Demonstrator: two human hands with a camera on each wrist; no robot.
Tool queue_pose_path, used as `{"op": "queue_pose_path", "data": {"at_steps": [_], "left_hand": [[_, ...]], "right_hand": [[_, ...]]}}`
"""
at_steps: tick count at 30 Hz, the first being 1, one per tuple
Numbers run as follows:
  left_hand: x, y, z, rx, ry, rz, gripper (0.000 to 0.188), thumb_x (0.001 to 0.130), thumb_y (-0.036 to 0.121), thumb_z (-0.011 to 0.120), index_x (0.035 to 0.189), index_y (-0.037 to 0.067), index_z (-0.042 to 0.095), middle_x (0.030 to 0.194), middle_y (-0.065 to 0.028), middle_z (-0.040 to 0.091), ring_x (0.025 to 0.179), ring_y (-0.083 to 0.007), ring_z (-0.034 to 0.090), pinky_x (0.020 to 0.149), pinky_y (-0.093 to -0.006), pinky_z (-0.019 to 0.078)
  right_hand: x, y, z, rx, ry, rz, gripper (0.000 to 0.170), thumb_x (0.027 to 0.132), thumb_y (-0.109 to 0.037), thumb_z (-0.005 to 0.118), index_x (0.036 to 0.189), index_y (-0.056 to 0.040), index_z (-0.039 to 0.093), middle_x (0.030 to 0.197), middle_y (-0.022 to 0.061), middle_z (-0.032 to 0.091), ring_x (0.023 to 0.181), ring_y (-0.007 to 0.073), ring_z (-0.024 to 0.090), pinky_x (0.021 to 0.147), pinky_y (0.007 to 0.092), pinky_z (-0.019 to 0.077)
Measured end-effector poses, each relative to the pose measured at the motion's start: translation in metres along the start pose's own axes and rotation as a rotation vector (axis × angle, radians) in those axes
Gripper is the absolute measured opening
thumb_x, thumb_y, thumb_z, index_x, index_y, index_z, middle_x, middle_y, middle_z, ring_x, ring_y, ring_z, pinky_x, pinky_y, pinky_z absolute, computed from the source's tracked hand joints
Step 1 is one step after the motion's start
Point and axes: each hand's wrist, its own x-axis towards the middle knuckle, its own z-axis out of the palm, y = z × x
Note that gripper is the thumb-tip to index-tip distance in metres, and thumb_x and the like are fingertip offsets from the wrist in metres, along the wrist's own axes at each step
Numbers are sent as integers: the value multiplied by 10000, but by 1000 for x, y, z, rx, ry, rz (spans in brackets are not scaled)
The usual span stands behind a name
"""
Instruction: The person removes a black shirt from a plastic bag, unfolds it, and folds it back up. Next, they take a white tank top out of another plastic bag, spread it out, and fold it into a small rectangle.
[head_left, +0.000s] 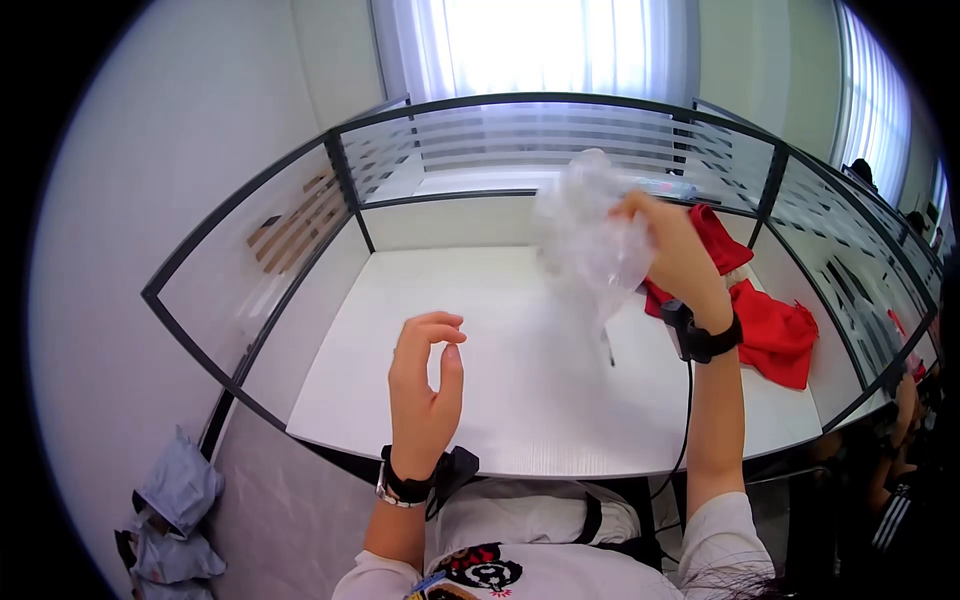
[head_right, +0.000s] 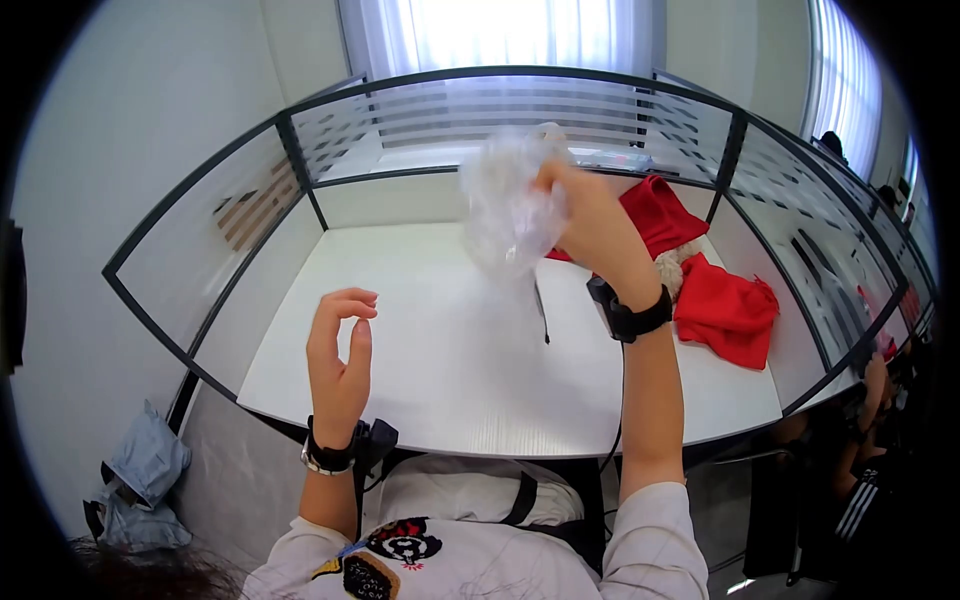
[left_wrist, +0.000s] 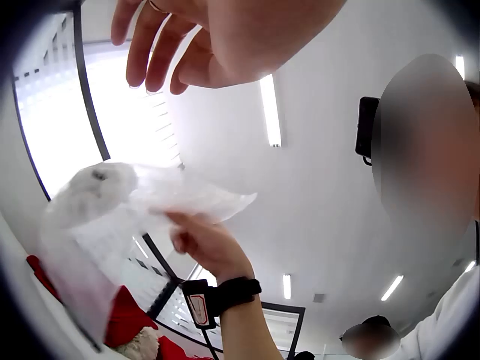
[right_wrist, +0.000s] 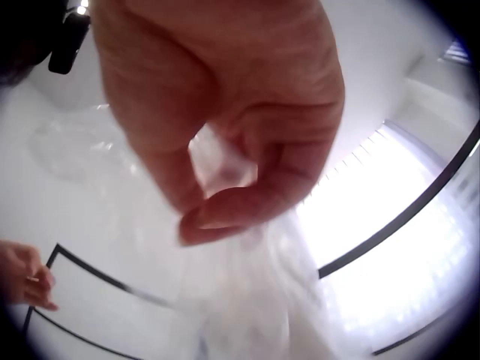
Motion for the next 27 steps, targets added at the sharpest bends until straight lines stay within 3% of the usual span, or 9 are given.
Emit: {"op": "queue_pose_path", "data": {"at_steps": [4,8,10,13,16,17,22,24,27], "left_hand": [[1,1,1,-1,-15,-7,97,945,-5,515,985,3,603,1114,-130,666,1032,-248,643,944,-352,489],[1,1,0,12,-71,1,94,951,2,523,993,4,608,1109,-130,669,1024,-249,643,939,-351,491],[1,0,-1,-12,-65,0,93,952,5,526,994,4,608,1109,-129,671,1023,-250,643,938,-351,490],[0,-1,0,-14,-66,-7,94,953,9,528,999,3,610,1109,-129,671,1025,-249,641,942,-355,487],[1,-4,1,-30,-79,-16,93,953,13,529,997,3,611,1107,-130,672,1035,-253,637,949,-358,482],[1,-6,1,-24,-88,-8,93,947,3,536,1007,4,607,1101,-138,669,1022,-279,642,936,-370,484],[1,-8,3,-1,-144,-11,97,936,-8,547,1008,3,610,1072,-145,671,995,-308,650,929,-382,485],[1,-9,3,-5,-186,-19,94,929,-6,554,999,-3,616,1048,-145,677,982,-312,654,924,-383,488],[1,-10,4,6,-208,-17,90,939,6,557,1001,-5,621,1050,-140,680,993,-298,656,930,-375,489]], "right_hand": [[1,25,17,-111,-313,116,162,864,43,568,1024,16,568,861,234,647,872,343,686,802,379,527],[11,20,31,146,270,28,151,881,30,562,1029,9,542,1133,210,705,1091,316,662,974,355,491],[18,20,36,765,640,-254,202,911,-61,653,1033,-52,492,1408,133,611,1144,203,609,973,297,502],[12,4,22,772,574,-317,190,925,-73,654,976,-77,470,1450,121,572,1122,179,595,954,256,507],[1,41,3,490,88,80,219,886,-36,670,1032,-21,508,1223,153,674,975,190,595,870,278,498],[-3,26,-12,-4,-136,-72,237,866,-19,673,1053,-6,527,993,185,662,873,227,583,829,298,488],[-1,26,-3,30,147,33,206,920,-46,666,1097,-41,561,961,180,655,867,232,610,837,290,494],[4,27,17,1038,617,-101,117,1016,-96,611,1124,-65,578,1145,145,686,977,211,664,900,298,533],[11,35,11,1257,565,-97,290,1092,-118,474,1302,66,552,1337,178,634,1259,272,622,1112,343,492]]}}
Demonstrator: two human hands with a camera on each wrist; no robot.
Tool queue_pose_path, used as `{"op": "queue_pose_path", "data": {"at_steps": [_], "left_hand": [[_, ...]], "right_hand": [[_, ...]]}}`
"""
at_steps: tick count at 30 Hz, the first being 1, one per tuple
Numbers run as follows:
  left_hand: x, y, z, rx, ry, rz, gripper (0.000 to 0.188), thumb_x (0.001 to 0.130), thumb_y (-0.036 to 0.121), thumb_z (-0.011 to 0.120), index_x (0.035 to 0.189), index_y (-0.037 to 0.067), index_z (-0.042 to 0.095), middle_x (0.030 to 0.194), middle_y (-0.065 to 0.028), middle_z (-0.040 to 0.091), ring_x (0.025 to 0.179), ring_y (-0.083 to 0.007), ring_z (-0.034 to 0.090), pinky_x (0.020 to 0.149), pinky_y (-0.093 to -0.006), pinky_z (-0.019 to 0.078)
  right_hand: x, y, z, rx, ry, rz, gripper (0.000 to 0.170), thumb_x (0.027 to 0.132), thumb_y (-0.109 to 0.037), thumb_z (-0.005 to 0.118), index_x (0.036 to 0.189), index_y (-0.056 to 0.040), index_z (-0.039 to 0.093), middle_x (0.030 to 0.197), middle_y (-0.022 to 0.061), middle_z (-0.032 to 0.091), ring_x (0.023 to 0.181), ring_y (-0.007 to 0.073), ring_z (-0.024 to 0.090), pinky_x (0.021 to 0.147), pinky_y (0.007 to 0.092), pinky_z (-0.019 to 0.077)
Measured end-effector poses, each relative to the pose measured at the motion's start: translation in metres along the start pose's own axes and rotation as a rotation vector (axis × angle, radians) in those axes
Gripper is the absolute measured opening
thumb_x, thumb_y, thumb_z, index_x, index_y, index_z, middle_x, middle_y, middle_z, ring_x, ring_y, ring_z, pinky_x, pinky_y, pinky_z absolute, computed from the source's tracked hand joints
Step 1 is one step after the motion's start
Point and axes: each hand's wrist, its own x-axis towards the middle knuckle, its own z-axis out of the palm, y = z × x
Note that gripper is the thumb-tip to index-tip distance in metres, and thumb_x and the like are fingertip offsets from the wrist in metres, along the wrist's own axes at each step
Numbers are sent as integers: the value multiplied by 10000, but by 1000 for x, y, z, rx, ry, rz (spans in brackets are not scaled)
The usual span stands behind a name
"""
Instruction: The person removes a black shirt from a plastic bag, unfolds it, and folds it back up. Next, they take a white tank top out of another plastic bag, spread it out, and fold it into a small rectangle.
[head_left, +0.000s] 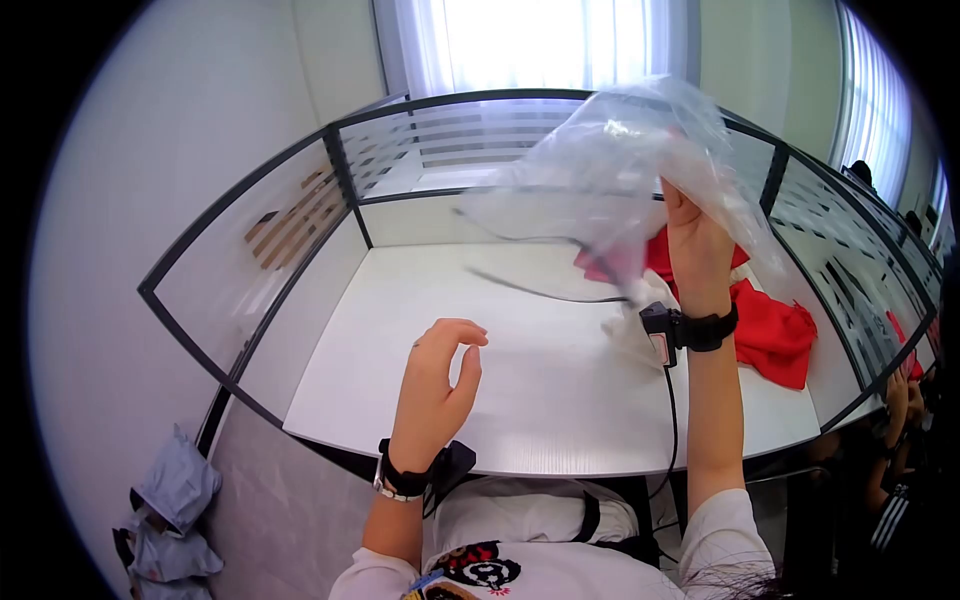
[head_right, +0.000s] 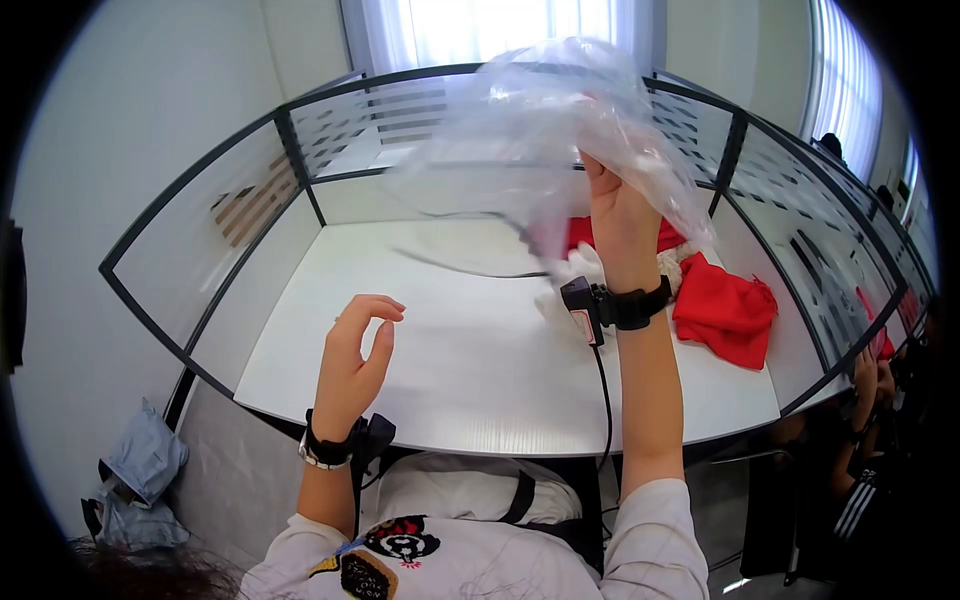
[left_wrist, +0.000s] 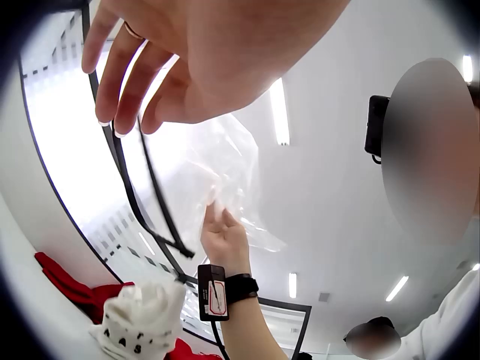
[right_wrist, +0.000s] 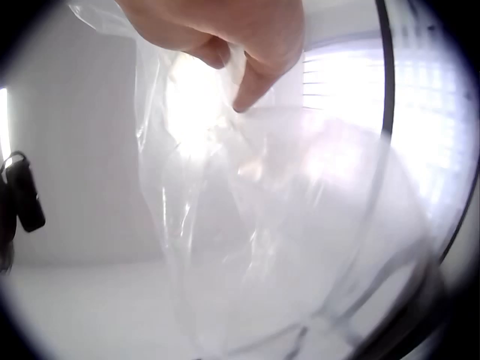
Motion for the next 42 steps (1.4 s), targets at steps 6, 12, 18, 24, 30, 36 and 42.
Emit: {"op": "queue_pose_path", "data": {"at_steps": [6,12,18,24,30,36,42], "left_hand": [[-1,-4,0,41,-46,-7,99,963,30,563,1027,-8,627,1075,-131,685,1012,-281,663,942,-366,495],[-1,-3,0,21,-69,-48,112,966,42,564,1045,-6,628,1076,-126,687,1015,-276,663,948,-362,491],[-1,-8,0,40,-63,-14,98,961,41,575,1031,-6,623,1078,-132,684,1013,-286,660,942,-364,492],[-1,-5,-3,106,-93,21,106,959,67,583,1032,-1,621,1117,-150,676,1048,-333,646,941,-391,487],[-5,-6,-2,165,-107,43,101,957,93,595,1019,20,625,1119,-130,674,1040,-338,636,962,-422,465],[-11,-8,1,256,-243,105,131,972,142,608,1059,46,628,1108,-104,664,1034,-329,621,1039,-452,422],[-16,-15,2,266,-379,105,201,1000,226,606,1068,42,646,1054,-120,676,997,-326,644,948,-423,476]], "right_hand": [[-11,-13,-5,-118,47,-146,325,1064,-162,553,1322,36,551,1419,195,577,1341,300,561,1177,430,435],[-11,-74,15,-560,301,-870,450,1076,-281,485,1397,34,509,1493,215,513,1382,324,513,1243,452,339],[-40,-212,-61,-650,510,-1287,654,1054,-468,306,1475,23,407,1580,229,407,1420,327,459,1223,413,306],[-117,-309,-72,-750,881,-1870,432,971,-385,529,1280,-86,570,1293,78,621,1194,198,571,1085,375,420],[-105,-319,-97,-1011,1296,-1769,421,957,-353,592,1200,-10,609,1156,120,664,1062,237,632,948,353,498],[-104,-321,-184,-1442,1560,-1270,406,954,-345,604,1169,-1,620,1118,131,668,1030,250,640,911,360,509],[-120,-314,-249,-1873,1751,-748,393,950,-337,616,1138,8,631,1080,141,673,998,262,649,874,367,519]]}}
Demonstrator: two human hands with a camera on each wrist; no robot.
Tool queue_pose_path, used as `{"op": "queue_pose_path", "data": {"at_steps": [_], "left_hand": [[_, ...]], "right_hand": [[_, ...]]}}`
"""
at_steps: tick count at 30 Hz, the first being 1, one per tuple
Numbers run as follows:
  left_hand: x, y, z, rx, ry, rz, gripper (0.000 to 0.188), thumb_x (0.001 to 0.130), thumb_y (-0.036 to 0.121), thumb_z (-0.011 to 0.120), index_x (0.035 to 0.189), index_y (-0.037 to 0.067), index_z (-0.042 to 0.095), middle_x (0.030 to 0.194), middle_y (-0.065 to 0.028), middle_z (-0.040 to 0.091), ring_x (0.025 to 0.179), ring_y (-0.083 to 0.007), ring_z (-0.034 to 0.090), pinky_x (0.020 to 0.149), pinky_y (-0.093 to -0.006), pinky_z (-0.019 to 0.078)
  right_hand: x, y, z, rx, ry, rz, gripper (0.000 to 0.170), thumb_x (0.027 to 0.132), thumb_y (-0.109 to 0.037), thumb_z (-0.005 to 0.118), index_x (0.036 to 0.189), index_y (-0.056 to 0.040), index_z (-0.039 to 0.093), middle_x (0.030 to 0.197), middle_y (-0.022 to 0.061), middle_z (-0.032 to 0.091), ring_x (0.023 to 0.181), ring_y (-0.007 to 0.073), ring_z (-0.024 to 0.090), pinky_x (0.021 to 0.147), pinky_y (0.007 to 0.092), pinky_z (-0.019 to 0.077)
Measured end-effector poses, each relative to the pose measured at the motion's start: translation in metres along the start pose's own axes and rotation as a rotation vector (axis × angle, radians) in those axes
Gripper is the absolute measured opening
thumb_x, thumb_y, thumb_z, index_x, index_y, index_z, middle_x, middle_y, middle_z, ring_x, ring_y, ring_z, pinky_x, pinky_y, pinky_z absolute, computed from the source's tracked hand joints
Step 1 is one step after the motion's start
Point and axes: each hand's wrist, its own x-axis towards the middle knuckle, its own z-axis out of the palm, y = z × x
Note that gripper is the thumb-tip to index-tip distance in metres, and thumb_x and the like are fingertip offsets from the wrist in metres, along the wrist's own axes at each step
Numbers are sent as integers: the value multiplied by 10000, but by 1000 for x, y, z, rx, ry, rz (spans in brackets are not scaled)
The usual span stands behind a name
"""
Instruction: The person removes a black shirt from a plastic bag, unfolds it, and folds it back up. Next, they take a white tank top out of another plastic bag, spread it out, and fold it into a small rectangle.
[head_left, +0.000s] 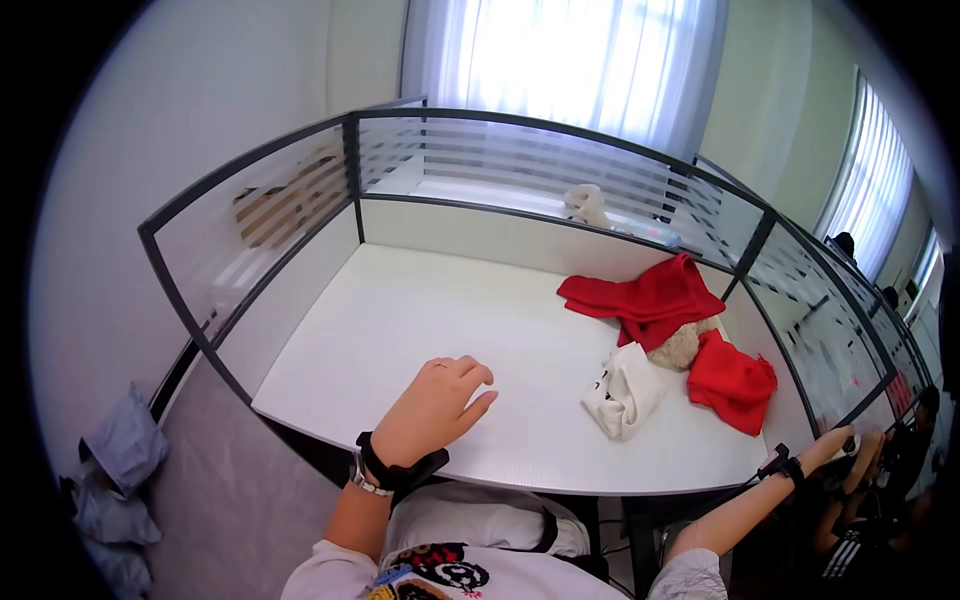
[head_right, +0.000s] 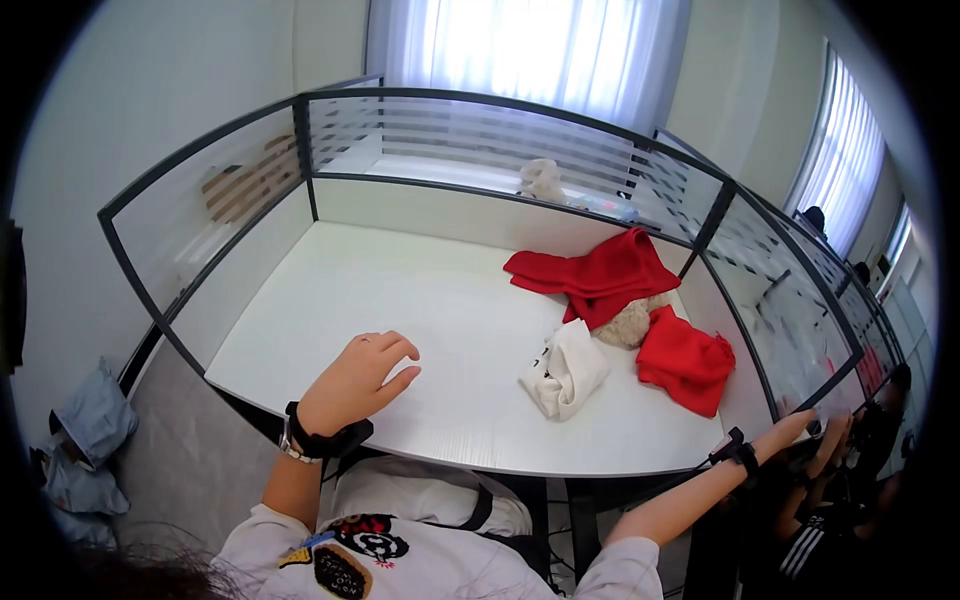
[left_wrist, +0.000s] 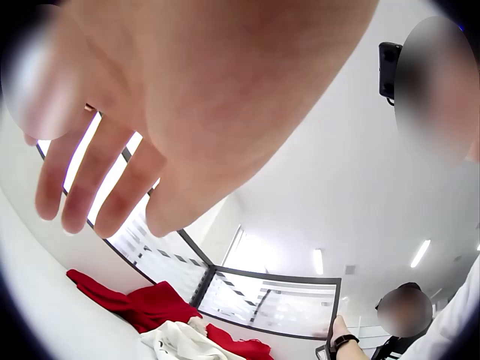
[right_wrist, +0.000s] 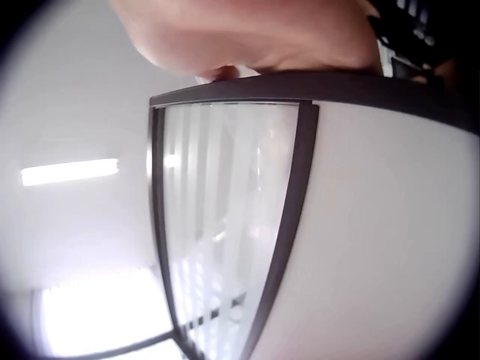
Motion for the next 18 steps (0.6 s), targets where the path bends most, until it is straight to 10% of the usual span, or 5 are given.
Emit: {"op": "queue_pose_path", "data": {"at_steps": [8,13,18], "left_hand": [[-3,-3,6,-14,-103,-59,215,989,241,621,1049,36,648,976,-151,675,911,-363,653,857,-446,511],[-4,-4,2,-4,-134,-105,237,991,244,619,1076,25,656,1026,-164,693,951,-367,659,861,-444,520],[-5,-5,-8,-4,-122,-122,247,992,251,617,1091,28,651,1027,-165,692,935,-374,658,868,-444,516]], "right_hand": [[-9,44,3,-226,-187,-139,378,944,-326,632,1097,20,645,1029,155,679,956,279,660,824,377,534],[-53,24,-14,286,-278,-371,296,1012,-244,605,1071,42,653,930,137,651,835,241,622,772,346,510],[-102,-69,-45,478,-1609,-342,295,1049,-228,590,1186,28,642,954,42,640,841,116,583,777,280,492]]}}
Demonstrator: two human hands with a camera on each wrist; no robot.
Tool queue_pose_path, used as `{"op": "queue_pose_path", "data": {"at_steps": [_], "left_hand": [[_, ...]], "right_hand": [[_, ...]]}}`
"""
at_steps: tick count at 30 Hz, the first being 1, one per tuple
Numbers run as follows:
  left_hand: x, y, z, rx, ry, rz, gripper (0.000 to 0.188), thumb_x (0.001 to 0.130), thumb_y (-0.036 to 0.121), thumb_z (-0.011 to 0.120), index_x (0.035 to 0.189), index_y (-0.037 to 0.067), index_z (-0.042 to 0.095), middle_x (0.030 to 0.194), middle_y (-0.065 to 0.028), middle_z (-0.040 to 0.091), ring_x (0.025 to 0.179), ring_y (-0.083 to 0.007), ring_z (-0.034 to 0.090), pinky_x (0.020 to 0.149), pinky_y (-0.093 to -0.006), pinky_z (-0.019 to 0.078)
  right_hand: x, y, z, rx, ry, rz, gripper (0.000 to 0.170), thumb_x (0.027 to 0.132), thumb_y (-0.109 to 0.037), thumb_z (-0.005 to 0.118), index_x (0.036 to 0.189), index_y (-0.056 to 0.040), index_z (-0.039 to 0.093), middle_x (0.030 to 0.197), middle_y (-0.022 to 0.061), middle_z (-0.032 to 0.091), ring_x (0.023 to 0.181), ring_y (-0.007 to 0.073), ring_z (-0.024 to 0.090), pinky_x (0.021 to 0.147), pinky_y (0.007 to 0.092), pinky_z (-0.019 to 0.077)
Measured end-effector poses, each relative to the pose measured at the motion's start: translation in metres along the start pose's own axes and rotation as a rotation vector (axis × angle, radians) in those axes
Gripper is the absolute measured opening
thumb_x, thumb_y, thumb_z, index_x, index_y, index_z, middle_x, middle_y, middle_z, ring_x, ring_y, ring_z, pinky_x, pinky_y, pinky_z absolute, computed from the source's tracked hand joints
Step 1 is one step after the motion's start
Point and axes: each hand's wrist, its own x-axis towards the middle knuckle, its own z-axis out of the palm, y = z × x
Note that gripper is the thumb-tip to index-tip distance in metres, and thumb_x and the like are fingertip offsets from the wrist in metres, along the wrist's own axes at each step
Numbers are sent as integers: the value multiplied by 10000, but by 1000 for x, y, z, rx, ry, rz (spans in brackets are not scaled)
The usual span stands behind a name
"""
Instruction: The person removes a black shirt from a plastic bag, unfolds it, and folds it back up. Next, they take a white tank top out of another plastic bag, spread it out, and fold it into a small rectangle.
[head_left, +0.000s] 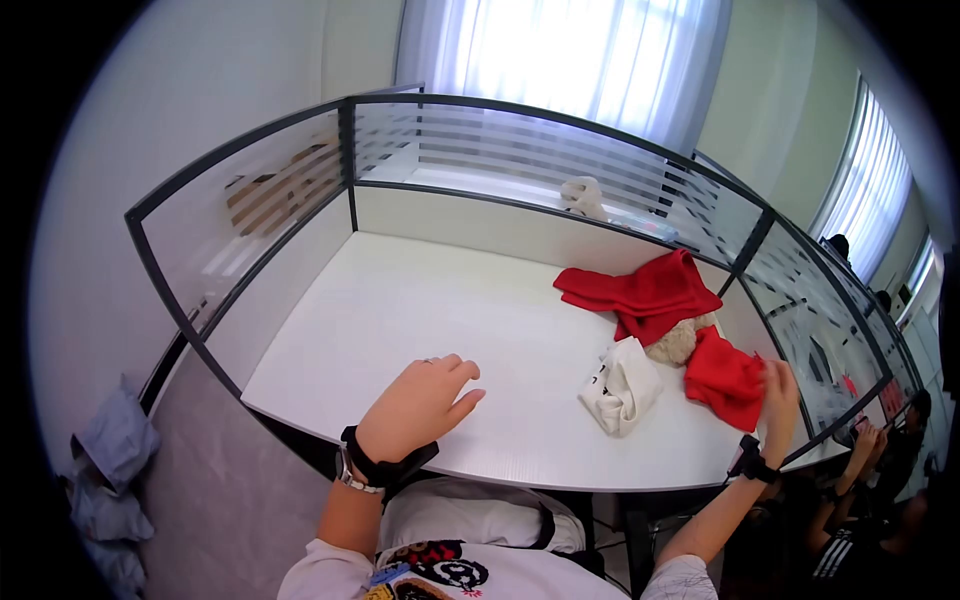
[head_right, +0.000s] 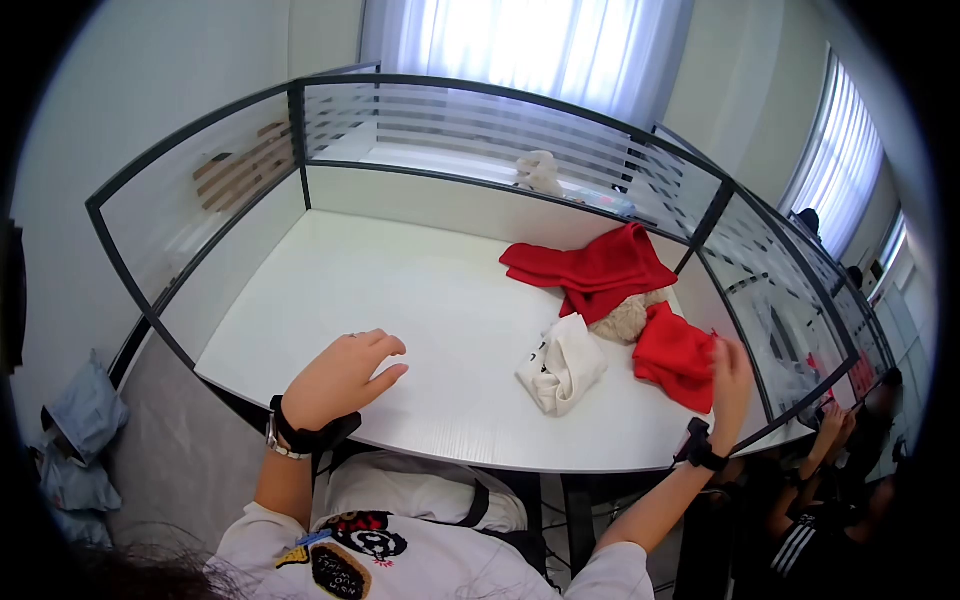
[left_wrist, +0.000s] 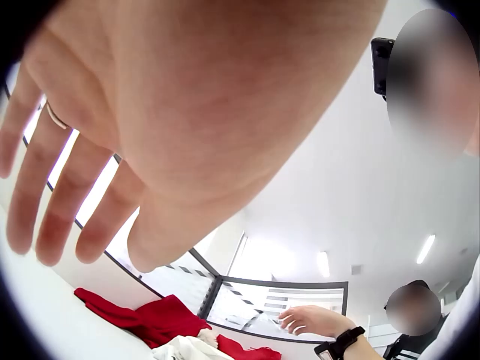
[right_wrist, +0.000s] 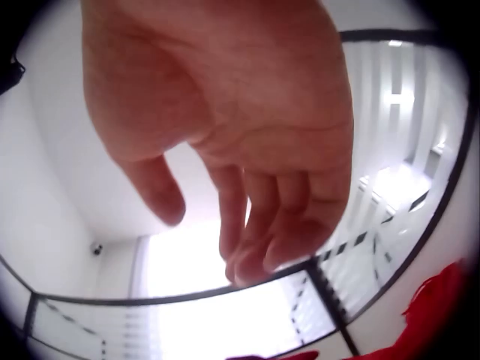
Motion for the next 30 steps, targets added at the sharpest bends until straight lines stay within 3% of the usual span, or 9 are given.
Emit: {"op": "queue_pose_path", "data": {"at_steps": [5,7,11,15,18,19,21,22,30], "left_hand": [[-2,-2,-3,11,41,-2,245,992,253,614,1086,29,650,1000,-163,685,915,-375,654,856,-448,514],[-5,-4,-2,5,79,13,241,992,251,615,1083,31,648,980,-164,681,907,-373,653,849,-448,514],[-5,-6,-2,38,43,-17,237,988,252,619,1078,34,645,971,-158,679,905,-364,652,834,-442,514],[-5,-8,1,81,-20,-20,248,986,259,622,1089,34,640,970,-154,678,908,-356,654,824,-439,515],[-4,-12,8,33,17,22,246,984,264,623,1061,31,625,920,-163,661,865,-371,653,805,-451,518],[-4,-12,8,-4,74,63,240,981,267,626,1014,30,615,866,-166,643,819,-380,653,785,-460,521],[3,-13,7,-32,-65,15,285,1000,278,604,1132,29,642,992,-168,678,945,-380,648,846,-454,513],[8,-16,9,-62,-66,26,268,1000,262,609,1113,24,654,978,-167,682,927,-368,653,843,-438,519],[134,-35,-1,-597,158,-8,272,1017,251,651,1124,4,682,1042,-74,722,965,-175,682,863,-328,544]], "right_hand": [[-6,-81,86,-112,-754,201,493,992,-400,664,1206,43,646,994,122,710,846,190,686,772,333,549],[-18,-70,131,-333,-717,-178,655,920,-543,694,1189,53,650,997,207,721,862,324,712,814,426,560],[-52,-102,195,-725,-818,-377,845,832,-626,725,1303,55,556,1313,285,612,1152,435,627,904,504,545],[-39,-115,238,-236,-1090,-854,630,863,-197,764,1408,20,531,1509,209,508,1413,431,436,1148,450,407],[-33,-144,257,28,-1321,-625,487,875,-51,701,1354,-47,609,1429,196,592,1332,407,537,1111,423,445],[-36,-150,263,83,-1230,-669,407,908,-56,661,1312,-38,622,1161,215,706,1017,372,685,908,424,533],[-31,-176,264,-123,-1220,-460,338,943,-84,632,1278,-42,647,936,194,737,769,354,696,732,406,555],[-25,-160,280,-13,-1038,-645,284,956,-123,640,1220,-19,659,779,202,685,603,346,618,616,386,511],[49,-214,287,323,-425,-518,267,948,-207,686,1054,37,675,784,199,684,634,254,635,616,361,496]]}}
